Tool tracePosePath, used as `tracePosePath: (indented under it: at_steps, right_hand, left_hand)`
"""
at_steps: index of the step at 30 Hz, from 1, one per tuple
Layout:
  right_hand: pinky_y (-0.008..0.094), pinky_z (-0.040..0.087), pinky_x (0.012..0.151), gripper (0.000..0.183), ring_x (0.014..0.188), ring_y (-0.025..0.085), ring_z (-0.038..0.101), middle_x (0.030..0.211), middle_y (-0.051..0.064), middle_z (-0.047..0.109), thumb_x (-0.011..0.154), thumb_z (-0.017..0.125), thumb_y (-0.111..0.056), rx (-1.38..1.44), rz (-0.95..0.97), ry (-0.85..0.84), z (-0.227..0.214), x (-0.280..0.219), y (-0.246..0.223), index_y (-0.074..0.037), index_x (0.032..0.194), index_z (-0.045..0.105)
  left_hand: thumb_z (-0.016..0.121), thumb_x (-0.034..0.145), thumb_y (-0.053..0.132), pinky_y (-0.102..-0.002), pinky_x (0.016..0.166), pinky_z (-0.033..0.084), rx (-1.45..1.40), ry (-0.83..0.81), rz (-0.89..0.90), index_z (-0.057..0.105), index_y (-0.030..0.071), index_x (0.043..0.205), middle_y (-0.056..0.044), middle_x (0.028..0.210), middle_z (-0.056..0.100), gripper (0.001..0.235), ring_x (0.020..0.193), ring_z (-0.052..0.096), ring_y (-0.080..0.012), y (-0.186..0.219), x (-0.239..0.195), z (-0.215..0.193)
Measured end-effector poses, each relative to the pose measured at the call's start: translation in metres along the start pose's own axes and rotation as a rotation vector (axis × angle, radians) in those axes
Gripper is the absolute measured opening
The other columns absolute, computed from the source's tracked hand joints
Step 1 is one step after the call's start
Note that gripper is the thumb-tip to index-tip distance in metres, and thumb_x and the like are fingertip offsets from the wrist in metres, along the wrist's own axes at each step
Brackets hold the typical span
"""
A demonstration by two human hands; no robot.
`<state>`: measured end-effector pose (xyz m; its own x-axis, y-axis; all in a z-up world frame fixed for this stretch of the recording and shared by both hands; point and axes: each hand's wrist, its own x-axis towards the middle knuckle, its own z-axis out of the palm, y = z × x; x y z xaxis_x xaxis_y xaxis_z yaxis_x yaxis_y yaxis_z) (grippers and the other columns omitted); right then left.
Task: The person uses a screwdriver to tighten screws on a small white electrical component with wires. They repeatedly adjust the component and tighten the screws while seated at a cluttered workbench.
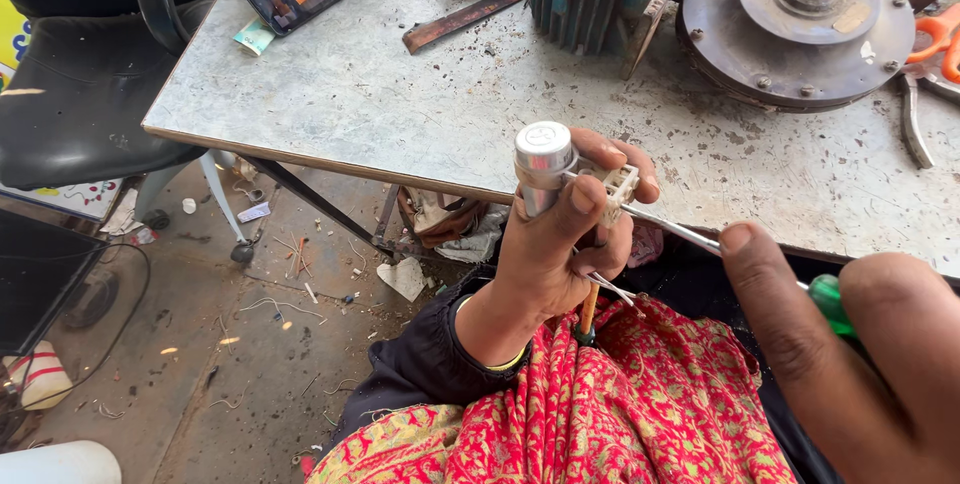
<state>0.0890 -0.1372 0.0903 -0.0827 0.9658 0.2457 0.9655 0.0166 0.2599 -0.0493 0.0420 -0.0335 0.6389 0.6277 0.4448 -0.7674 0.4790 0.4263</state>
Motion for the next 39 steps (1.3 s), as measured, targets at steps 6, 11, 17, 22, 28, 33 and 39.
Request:
tracePosePath:
  at_steps: [6, 11, 17, 22, 28, 33, 39]
  right_hand:
    - [0.037, 0.049, 0.057, 0.063, 0.060, 0.020, 0.057, 0.077, 0.010, 0.058, 0.069, 0.078, -0.011, 0.108, 0.039, 0.052, -0.014, 0.007, -0.006, -0.018, 0.131, 0.072]
    - [0.035, 0.050, 0.057, 0.053, 0.061, 0.019, 0.066, 0.074, 0.006, 0.066, 0.073, 0.075, -0.012, 0.480, 0.087, 0.045, -0.013, 0.021, 0.002, -0.010, 0.125, 0.074]
    - [0.031, 0.052, 0.052, 0.056, 0.061, 0.011, 0.063, 0.070, -0.001, 0.061, 0.077, 0.073, -0.014, 0.503, -0.099, 0.003, -0.006, 0.015, 0.015, -0.006, 0.133, 0.070]
    - [0.033, 0.049, 0.047, 0.058, 0.056, 0.010, 0.062, 0.067, -0.002, 0.058, 0.076, 0.075, -0.016, 0.398, -0.080, 0.049, -0.002, 0.010, 0.013, -0.013, 0.134, 0.069]
    - [0.032, 0.050, 0.045, 0.061, 0.053, 0.007, 0.064, 0.068, -0.004, 0.059, 0.078, 0.076, -0.017, 0.403, -0.098, -0.013, -0.001, 0.010, 0.014, -0.016, 0.138, 0.068]
    - [0.034, 0.049, 0.045, 0.067, 0.053, 0.007, 0.064, 0.069, -0.004, 0.056, 0.074, 0.074, -0.016, 0.334, -0.121, -0.033, -0.003, 0.010, 0.013, -0.017, 0.141, 0.065]
    - [0.034, 0.045, 0.043, 0.081, 0.045, 0.011, 0.054, 0.070, 0.002, 0.052, 0.069, 0.059, -0.046, 0.119, -0.104, -0.015, -0.009, 0.004, -0.002, -0.014, 0.143, 0.060]
  left_hand:
    - [0.071, 0.109, 0.031, -0.020, 0.039, 0.032, -0.006, -0.026, 0.009, 0.057, 0.007, 0.122, -0.020, 0.109, 0.060, 0.031, 0.047, 0.045, -0.0068, 0.003, -0.003, 0.000]
    - [0.070, 0.109, 0.034, -0.018, 0.038, 0.033, -0.063, -0.051, -0.007, 0.058, 0.006, 0.122, -0.019, 0.107, 0.061, 0.034, 0.048, 0.047, -0.0068, 0.008, -0.004, -0.005]
    - [0.068, 0.109, 0.037, -0.017, 0.038, 0.033, -0.161, -0.097, -0.044, 0.058, 0.005, 0.122, -0.017, 0.106, 0.061, 0.036, 0.047, 0.045, -0.0056, 0.009, -0.001, -0.015]
    - [0.065, 0.109, 0.037, -0.018, 0.038, 0.031, -0.204, -0.120, -0.075, 0.057, 0.006, 0.123, -0.016, 0.107, 0.061, 0.035, 0.045, 0.041, -0.0056, 0.011, -0.003, -0.020]
    - [0.063, 0.110, 0.037, -0.018, 0.038, 0.030, -0.227, -0.149, -0.068, 0.057, 0.006, 0.125, -0.016, 0.108, 0.061, 0.035, 0.044, 0.042, -0.0061, 0.009, -0.002, -0.023]
    - [0.063, 0.111, 0.036, -0.018, 0.038, 0.030, -0.237, -0.159, -0.070, 0.057, 0.005, 0.125, -0.017, 0.108, 0.061, 0.035, 0.044, 0.043, -0.0063, 0.009, -0.002, -0.021]
    - [0.067, 0.104, 0.036, -0.020, 0.040, 0.031, -0.192, -0.055, -0.050, 0.056, 0.008, 0.134, -0.015, 0.111, 0.063, 0.043, 0.050, 0.045, -0.0093, 0.009, -0.002, -0.017]
